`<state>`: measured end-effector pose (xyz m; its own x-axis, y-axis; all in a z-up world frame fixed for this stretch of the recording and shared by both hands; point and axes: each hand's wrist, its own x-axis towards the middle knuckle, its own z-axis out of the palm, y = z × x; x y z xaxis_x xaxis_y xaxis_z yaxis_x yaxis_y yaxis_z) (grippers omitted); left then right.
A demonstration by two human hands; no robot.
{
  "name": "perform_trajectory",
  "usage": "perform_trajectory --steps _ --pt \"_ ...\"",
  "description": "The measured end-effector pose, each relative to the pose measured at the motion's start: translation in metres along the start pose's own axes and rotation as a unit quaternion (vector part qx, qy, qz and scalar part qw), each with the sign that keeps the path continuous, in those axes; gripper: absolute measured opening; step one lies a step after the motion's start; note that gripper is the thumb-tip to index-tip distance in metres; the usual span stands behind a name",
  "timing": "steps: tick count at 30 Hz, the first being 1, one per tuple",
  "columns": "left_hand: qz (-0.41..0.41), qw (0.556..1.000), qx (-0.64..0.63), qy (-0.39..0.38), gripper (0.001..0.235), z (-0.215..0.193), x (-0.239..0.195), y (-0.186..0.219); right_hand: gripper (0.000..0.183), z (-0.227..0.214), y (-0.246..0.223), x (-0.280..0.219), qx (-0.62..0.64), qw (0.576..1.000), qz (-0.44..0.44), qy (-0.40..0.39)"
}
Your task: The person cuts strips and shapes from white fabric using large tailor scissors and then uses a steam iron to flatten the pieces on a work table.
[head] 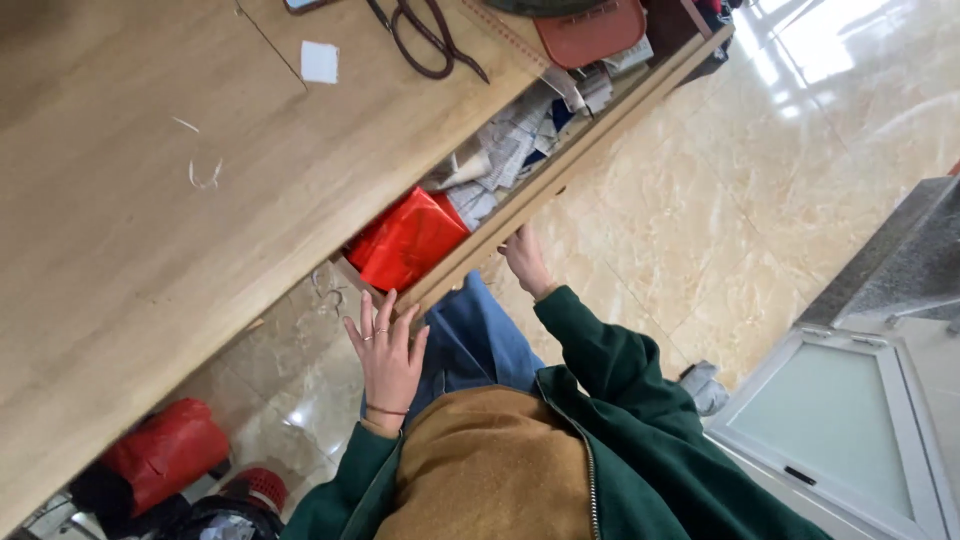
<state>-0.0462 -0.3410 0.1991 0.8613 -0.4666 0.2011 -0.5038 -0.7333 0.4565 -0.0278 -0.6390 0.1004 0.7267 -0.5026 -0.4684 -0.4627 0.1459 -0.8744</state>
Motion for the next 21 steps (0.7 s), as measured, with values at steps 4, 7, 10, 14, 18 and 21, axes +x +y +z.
perform_trajectory --steps 4,7,10,14,18,21 --pt "-0.008 0.999 0.035 -0.004 0.041 -0.002 0.024 -0.008 0.059 0.022 -0.038 0.016 0.012 0.999 -0.006 -0.045" --pt "-0.035 0.999 0.014 -0.009 0.042 -0.005 0.057 -0.008 0.066 0.023 -0.047 0.040 -0.002 0.994 -0.024 -0.104" --pt "-0.045 0.998 0.024 0.023 0.040 0.003 0.101 0.000 0.077 0.013 -0.044 0.070 0.017 0.988 -0.007 -0.155" --pt "-0.060 0.997 0.001 0.043 0.042 0.023 0.175 0.023 0.063 -0.021 -0.161 0.068 -0.150 0.931 -0.051 -0.328" --pt "-0.009 0.996 0.046 0.077 0.042 0.029 0.251 0.037 0.070 -0.076 -0.281 0.093 -0.412 0.892 -0.048 -0.178" --pt "-0.032 0.997 0.036 0.067 0.040 0.031 0.275 0.036 0.086 -0.116 -0.348 0.176 -0.701 0.510 -0.482 0.127"
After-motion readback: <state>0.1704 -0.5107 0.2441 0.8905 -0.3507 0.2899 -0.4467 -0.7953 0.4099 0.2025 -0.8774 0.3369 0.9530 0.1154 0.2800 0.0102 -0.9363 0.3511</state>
